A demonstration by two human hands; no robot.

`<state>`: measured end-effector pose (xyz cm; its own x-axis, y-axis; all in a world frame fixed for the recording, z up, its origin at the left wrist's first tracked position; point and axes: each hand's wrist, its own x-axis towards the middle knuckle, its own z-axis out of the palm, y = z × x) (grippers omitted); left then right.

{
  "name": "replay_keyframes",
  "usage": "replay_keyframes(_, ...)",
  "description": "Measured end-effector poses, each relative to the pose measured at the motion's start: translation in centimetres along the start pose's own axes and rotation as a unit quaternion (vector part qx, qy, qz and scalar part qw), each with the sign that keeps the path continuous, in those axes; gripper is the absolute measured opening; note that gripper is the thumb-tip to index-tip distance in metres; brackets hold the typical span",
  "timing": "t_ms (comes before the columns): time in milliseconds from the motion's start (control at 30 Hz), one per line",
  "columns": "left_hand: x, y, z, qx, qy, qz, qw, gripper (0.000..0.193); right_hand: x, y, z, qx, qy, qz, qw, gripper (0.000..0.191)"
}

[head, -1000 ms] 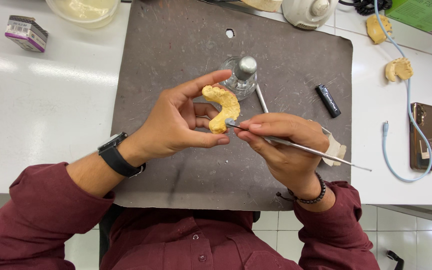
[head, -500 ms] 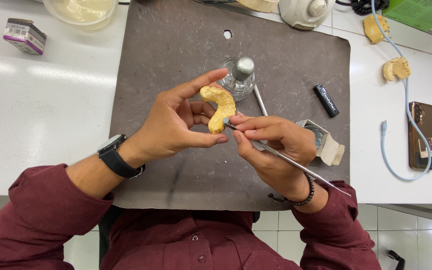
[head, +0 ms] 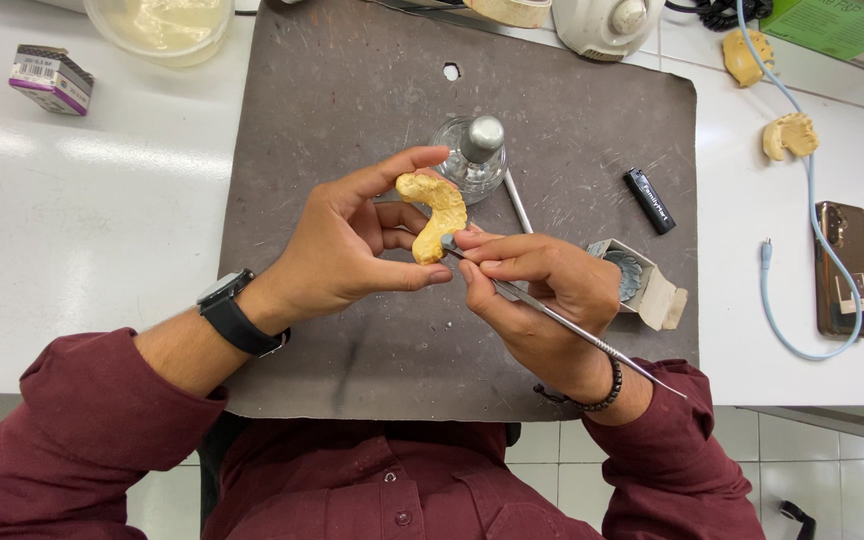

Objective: The person holds a yellow dental stone model of a dental arch and uses a metal wax carver to shape and smooth blue wax added on the teeth area, rotating the model in hand and working on different spots throughout the clip.

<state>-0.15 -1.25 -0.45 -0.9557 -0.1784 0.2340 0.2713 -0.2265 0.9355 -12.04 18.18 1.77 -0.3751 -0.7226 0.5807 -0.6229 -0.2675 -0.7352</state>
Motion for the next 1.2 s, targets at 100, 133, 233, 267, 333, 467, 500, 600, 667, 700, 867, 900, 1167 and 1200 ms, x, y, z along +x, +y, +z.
replay_keyframes(100, 0.03, -0.03, -0.04, -0.001, 0.0, 0.002, 1.0, 0.087, 0.03, 0.05, 0.03, -0.011, -0.002, -0.011, 1.0, 0.021)
replay_keyframes(133, 0.04, -0.03, -0.06, -0.002, 0.0, 0.002, 1.0, 0.087, 0.01, 0.02, 0.01, -0.009, -0.002, -0.008, 1.0, 0.021)
replay_keyframes(233, -0.04, -0.02, -0.04, -0.001, 0.001, 0.002, 1.0, 0.087, -0.06, -0.02, 0.0, 0.0, 0.001, -0.003, 1.0, 0.02)
replay_keyframes(267, -0.07, -0.02, -0.03, 0.0, 0.002, 0.003, 1.0, 0.086, -0.06, 0.0, 0.03, 0.004, 0.003, -0.004, 1.0, 0.019)
replay_keyframes(333, -0.09, -0.06, 0.02, -0.004, 0.003, 0.003, 1.0, 0.086, -0.05, 0.05, 0.08, 0.005, 0.005, -0.008, 1.0, 0.019)
replay_keyframes(467, -0.06, -0.17, 0.09, -0.011, 0.001, 0.004, 1.0, 0.086, -0.05, 0.1, 0.15, -0.002, 0.003, -0.01, 1.0, 0.019)
replay_keyframes(500, -0.03, -0.19, 0.03, -0.008, 0.0, 0.003, 1.0, 0.086, -0.04, 0.11, 0.15, -0.001, 0.001, -0.01, 1.0, 0.018)
replay_keyframes(600, 0.0, -0.21, 0.01, -0.001, -0.001, -0.001, 1.0, 0.087, -0.13, 0.03, 0.1, -0.001, 0.0, -0.003, 1.0, 0.018)
replay_keyframes(667, 0.03, -0.25, -0.04, -0.001, 0.001, -0.004, 1.0, 0.086, -0.07, 0.11, 0.09, -0.005, 0.0, -0.012, 1.0, 0.018)
replay_keyframes(700, 0.0, -0.25, -0.06, -0.002, 0.001, -0.004, 1.0, 0.086, -0.06, 0.14, 0.09, -0.007, 0.0, -0.016, 1.0, 0.017)
replay_keyframes(867, 0.0, -0.26, -0.11, -0.001, 0.001, -0.001, 1.0, 0.087, -0.08, 0.14, 0.08, -0.014, -0.001, -0.017, 1.0, 0.018)
replay_keyframes(900, 0.03, -0.25, -0.15, -0.003, 0.002, -0.003, 1.0, 0.087, -0.06, 0.18, 0.13, -0.015, 0.001, -0.019, 1.0, 0.019)
replay_keyframes(1167, -0.04, -0.21, -0.01, -0.023, -0.001, -0.008, 1.0, 0.087, -0.15, -0.08, 0.1, -0.002, 0.005, -0.004, 1.0, 0.018)
replay_keyframes(1200, -0.03, -0.23, -0.01, -0.022, 0.001, -0.007, 1.0, 0.086, -0.11, -0.08, 0.15, -0.007, 0.006, -0.007, 1.0, 0.018)
